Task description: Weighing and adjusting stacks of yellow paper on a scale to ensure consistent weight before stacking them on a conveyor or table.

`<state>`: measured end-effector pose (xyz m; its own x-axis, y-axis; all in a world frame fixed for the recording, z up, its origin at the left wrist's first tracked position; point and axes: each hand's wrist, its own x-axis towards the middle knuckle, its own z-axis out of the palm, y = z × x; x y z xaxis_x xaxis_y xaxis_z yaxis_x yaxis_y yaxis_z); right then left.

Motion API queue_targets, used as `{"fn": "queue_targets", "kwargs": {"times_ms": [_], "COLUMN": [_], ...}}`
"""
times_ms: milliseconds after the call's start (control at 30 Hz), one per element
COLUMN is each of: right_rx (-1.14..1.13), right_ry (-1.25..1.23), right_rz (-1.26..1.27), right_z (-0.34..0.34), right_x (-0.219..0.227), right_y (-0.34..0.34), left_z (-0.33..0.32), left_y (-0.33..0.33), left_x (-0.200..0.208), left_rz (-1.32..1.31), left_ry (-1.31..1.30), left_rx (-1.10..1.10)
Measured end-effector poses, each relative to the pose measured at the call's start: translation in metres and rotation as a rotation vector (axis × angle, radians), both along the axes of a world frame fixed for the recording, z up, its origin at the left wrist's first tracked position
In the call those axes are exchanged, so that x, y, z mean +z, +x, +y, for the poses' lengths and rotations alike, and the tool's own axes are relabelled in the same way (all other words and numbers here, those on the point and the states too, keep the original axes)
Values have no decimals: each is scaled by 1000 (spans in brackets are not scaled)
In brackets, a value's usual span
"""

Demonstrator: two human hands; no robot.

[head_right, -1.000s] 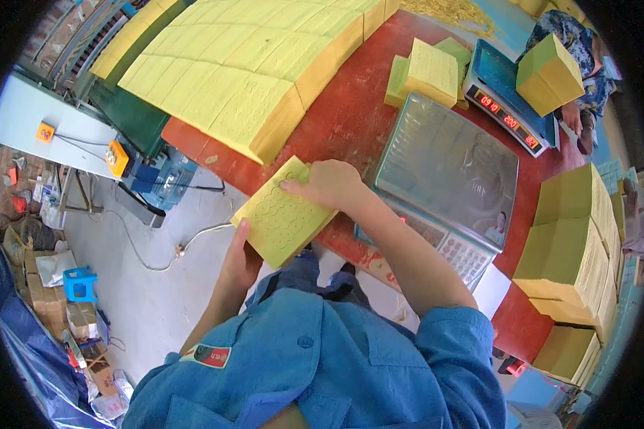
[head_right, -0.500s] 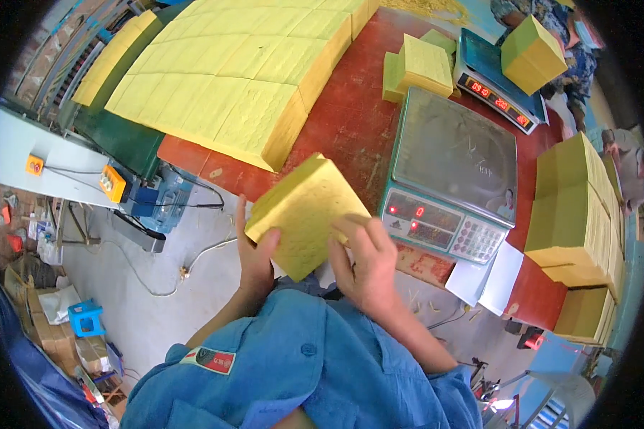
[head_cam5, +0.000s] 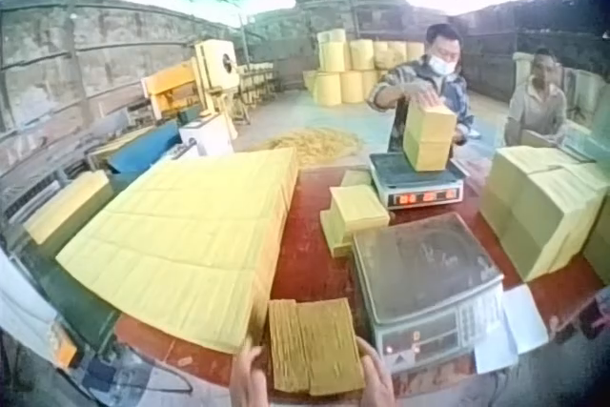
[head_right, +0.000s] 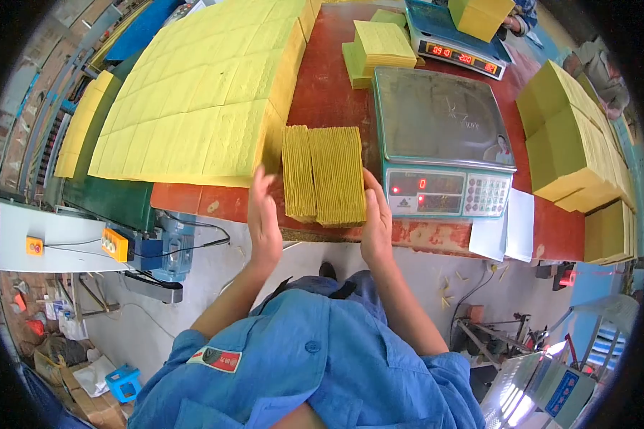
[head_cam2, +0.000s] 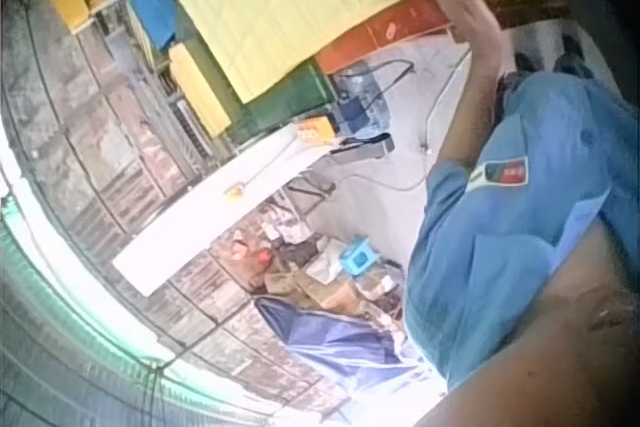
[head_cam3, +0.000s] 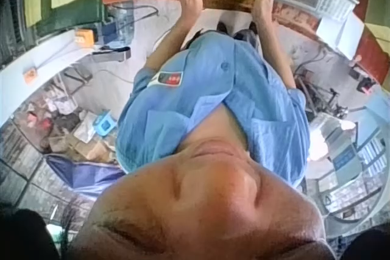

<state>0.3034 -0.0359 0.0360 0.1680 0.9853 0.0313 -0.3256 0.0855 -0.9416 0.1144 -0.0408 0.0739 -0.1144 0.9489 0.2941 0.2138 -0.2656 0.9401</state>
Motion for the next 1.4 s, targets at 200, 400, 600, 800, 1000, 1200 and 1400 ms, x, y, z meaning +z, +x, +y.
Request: {"fn": "queue_targets", "kwargs": {"times_ms": [200, 400, 600, 800, 1000, 1200, 1400], "right_rx": [-50, 99, 171, 154, 184, 129, 120], "right_ry": [-53, -29, 159, 54, 24, 63, 270], "right_rz": [117, 17, 75, 225, 186, -93, -724], "right_z": [-1, 20, 37, 24, 32, 34, 10], "right_x": [0, 27, 43, 11, 4, 6, 135], "right_y": [-7, -3, 9, -3, -3, -1, 28], "left_z": [76, 81, 55, 35, 47, 53, 42], "left_y": [5, 17, 7, -6, -21, -11, -11], "left_x": [-2, -21, 4, -23, -46, -42, 47], "left_rz": [-827, -700, -263, -271, 50, -10, -580], "left_ry": [-566, -373, 87, 4, -24, -184, -387], "left_rx": [-253, -371, -407, -408, -393, -337, -374]}}
